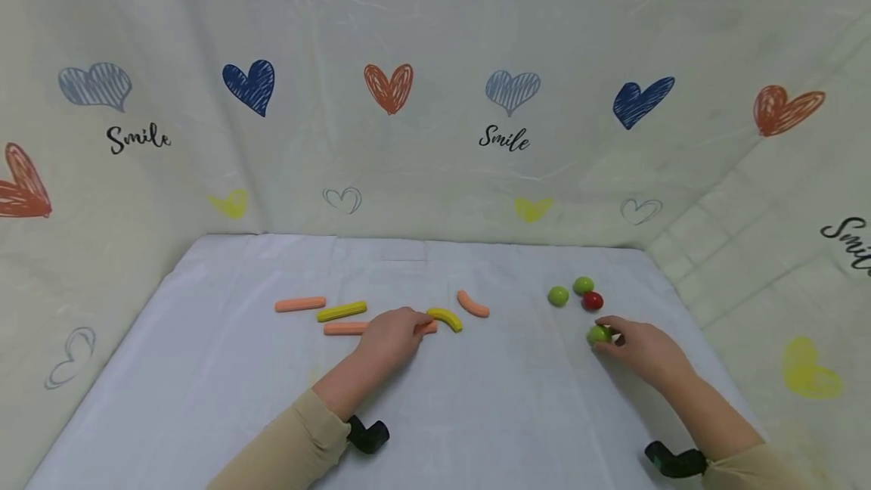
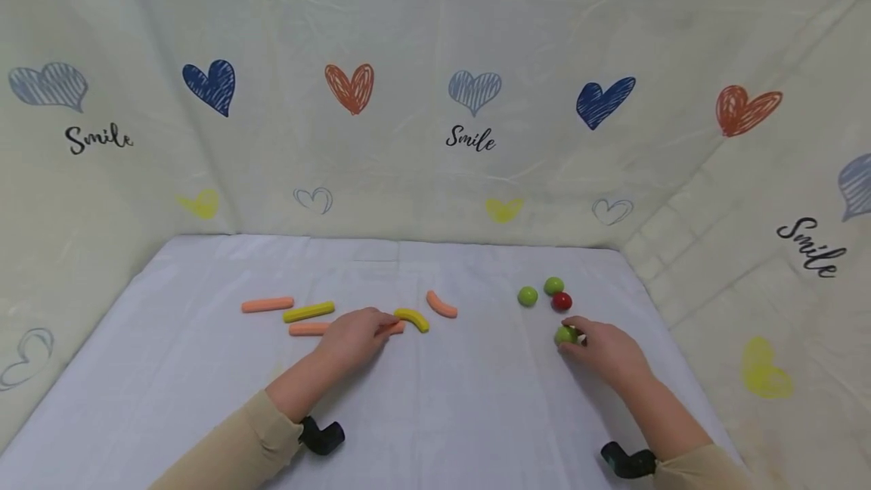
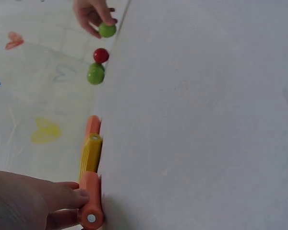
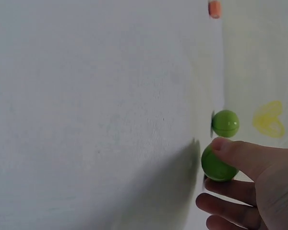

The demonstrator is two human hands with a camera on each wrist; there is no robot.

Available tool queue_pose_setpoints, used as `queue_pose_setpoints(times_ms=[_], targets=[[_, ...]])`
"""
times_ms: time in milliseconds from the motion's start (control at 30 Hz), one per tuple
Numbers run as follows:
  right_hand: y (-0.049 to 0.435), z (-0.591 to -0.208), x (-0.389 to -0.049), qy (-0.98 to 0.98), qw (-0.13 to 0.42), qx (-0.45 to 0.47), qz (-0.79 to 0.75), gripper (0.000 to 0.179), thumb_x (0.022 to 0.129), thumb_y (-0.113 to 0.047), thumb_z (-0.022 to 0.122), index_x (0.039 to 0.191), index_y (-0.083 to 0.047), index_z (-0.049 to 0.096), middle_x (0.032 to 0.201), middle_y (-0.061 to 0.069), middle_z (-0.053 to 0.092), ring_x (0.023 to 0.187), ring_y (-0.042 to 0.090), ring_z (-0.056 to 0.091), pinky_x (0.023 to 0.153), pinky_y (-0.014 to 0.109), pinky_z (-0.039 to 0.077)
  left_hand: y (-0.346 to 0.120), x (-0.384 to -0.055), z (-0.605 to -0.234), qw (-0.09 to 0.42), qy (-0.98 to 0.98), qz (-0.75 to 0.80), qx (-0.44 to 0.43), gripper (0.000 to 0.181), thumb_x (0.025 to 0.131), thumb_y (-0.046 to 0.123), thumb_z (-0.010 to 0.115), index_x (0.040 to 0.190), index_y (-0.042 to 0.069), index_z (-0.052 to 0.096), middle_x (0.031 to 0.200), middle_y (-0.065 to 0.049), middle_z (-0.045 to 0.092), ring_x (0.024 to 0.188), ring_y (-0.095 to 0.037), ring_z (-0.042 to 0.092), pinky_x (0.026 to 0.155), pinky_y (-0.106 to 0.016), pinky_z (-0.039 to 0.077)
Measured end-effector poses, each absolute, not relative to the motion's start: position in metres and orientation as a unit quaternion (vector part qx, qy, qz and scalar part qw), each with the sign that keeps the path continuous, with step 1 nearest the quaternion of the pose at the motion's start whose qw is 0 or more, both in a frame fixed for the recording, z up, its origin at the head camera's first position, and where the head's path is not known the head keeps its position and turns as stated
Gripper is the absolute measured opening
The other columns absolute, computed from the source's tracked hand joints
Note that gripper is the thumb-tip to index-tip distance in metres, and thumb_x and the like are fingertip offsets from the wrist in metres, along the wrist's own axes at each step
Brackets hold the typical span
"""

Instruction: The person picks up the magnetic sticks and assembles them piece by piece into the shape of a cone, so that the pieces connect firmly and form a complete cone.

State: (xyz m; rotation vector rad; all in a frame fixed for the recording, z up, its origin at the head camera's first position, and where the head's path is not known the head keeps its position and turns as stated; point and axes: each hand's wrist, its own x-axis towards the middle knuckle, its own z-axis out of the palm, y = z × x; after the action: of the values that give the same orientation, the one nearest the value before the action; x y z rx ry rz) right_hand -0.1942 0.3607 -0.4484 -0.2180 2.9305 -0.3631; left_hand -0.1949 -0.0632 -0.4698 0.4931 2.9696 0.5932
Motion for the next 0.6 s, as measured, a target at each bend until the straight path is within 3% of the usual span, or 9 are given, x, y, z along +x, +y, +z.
queue_pose_setpoints(times_ms=[600], targets=[[0.285,-0.450,-0.183,0.979,0.067,-0.148,-0.120,0.046,0.086,-0.036,0.076,0.126,-0.014,0.068,0.098,-0.005,0.069,0.081,0.013,0.059,0.068,0.035,0.049,-0.070,-0.183,-0.472,0.063,0.955,0.246,0.152,0.027,0.097,0.034,0.066,0.120,0.022,0.073,0.114,0.005,0.070,0.107,-0.017,0.064,0.086,-0.037,0.053]])
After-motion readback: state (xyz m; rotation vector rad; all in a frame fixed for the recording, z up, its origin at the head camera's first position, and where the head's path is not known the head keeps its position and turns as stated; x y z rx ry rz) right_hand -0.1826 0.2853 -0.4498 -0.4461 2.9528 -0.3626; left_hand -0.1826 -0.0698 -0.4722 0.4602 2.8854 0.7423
